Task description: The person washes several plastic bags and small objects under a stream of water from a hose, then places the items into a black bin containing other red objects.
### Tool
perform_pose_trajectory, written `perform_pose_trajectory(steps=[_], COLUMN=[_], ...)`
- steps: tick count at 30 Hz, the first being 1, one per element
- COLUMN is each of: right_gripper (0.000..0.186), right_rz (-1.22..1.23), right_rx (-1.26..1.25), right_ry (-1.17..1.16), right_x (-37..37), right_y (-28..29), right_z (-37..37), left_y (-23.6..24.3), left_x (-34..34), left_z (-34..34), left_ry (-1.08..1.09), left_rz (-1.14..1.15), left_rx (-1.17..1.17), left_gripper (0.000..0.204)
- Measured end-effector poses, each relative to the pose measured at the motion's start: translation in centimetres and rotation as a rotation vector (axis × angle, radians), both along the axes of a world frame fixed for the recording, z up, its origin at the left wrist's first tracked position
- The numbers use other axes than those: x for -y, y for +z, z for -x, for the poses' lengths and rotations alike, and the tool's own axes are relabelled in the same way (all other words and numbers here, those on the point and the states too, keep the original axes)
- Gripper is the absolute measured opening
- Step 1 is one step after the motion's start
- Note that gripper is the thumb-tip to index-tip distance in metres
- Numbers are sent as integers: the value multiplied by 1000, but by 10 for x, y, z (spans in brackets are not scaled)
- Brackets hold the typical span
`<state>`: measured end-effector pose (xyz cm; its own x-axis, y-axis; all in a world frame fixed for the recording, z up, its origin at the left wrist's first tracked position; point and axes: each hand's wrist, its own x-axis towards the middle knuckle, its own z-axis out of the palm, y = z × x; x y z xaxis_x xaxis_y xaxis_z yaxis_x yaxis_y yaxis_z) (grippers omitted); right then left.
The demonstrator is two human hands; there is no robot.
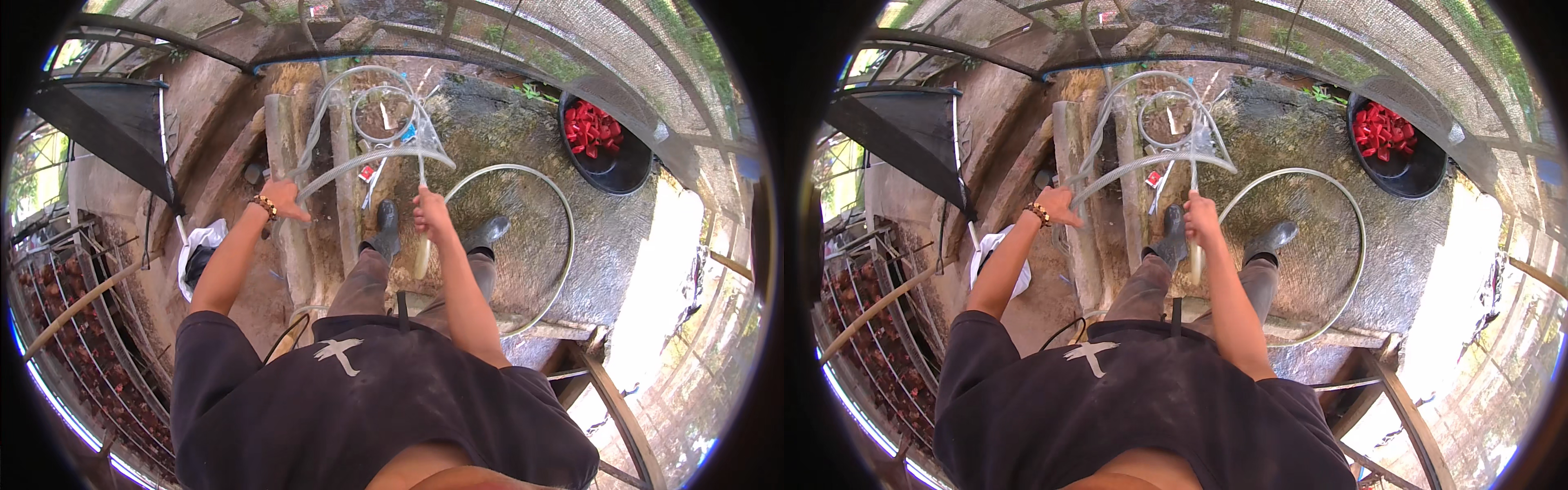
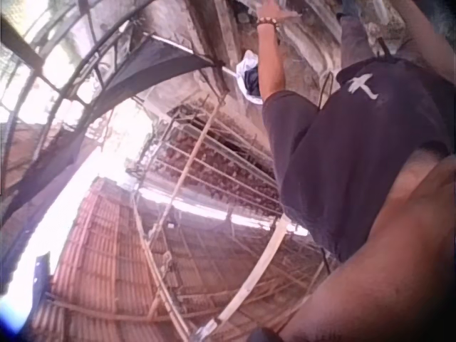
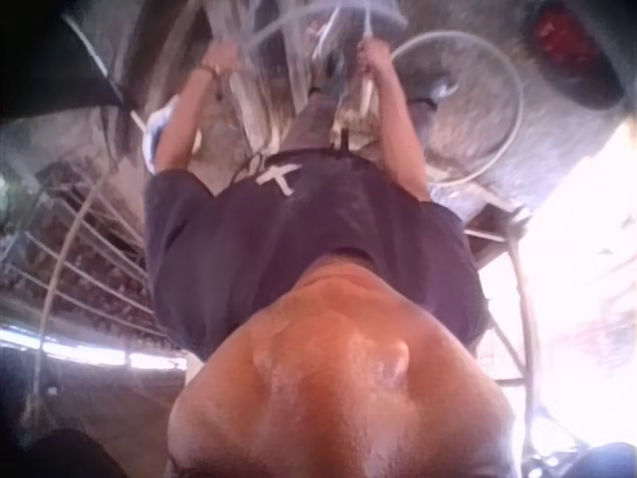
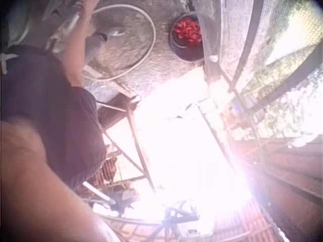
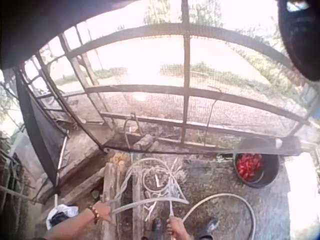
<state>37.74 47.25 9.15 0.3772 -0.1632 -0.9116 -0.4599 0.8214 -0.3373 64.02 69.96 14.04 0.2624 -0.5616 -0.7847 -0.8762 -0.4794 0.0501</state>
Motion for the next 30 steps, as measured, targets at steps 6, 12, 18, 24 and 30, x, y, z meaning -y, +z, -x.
perform_pose_trajectory(steps=[6, 12, 18, 24, 30], right_gripper=[35, 34, 33, 35, 34], right_rz=[-83, -60, -76, -115, -133], right_rx=[-119, -175, -188, -132, -234], right_ry=[-93, -27, 93, 224, 204], right_x=[19, 39, 49, 22, 11], right_y=[-40, -34, -25, -30, -26], right_z=[32, 51, 36, 28, 39], left_y=[11, 129, 199, 120, 100], left_x=[-29, -127, -281, -321, -476], left_z=[-1, -38, -77, -97, -100], left_ry=[205, 532, 267, 949, 1597], left_rz=[190, 513, 410, 156, -73], left_rx=[195, 387, 627, 560, 950], left_gripper=[65, 42, 28, 34, 40])
